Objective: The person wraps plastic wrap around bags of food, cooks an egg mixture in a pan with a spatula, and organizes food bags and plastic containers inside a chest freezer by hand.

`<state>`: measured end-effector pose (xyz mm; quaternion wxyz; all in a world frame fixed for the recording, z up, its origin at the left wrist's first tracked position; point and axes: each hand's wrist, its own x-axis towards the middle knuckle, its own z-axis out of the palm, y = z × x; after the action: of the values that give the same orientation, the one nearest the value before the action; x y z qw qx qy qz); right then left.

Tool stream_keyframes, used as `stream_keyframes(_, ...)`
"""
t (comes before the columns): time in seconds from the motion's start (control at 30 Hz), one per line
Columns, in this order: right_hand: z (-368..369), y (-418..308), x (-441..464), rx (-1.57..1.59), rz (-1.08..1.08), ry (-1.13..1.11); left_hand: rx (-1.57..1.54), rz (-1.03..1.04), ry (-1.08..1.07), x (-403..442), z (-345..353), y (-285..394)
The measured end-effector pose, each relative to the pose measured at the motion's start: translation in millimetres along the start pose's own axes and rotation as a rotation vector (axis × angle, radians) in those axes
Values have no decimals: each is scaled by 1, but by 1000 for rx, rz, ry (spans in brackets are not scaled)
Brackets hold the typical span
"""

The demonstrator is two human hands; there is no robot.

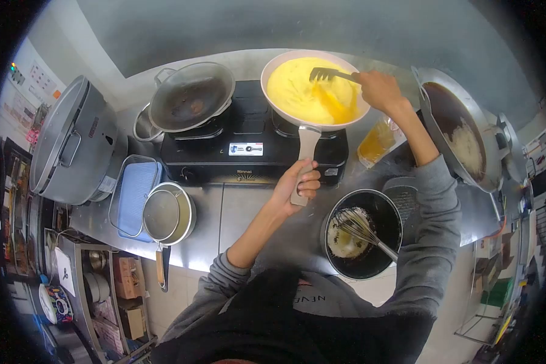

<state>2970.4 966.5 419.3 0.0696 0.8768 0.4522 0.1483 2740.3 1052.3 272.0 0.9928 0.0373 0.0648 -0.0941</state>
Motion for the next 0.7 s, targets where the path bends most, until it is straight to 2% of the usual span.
stream_keyframes(0.1,4,-10,20,83,30,-57,16,23,33,-1,3,-5)
stream_keyframes(0.2,2,-19,34,183,-45,-70,32,35,63,0,3,-8)
stream_keyframes(0.27,-6,-20,39,205,-194,-76,42,32,72,1,4,-10)
stream_keyframes(0.37,-18,-15,37,308,-249,-130,51,43,91,3,4,-14)
stream_keyframes(0.57,-58,-22,9,296,-329,-216,57,58,90,3,4,-14)
stream_keyframes(0.7,-97,-30,-14,254,-301,-299,63,59,85,2,4,-14)
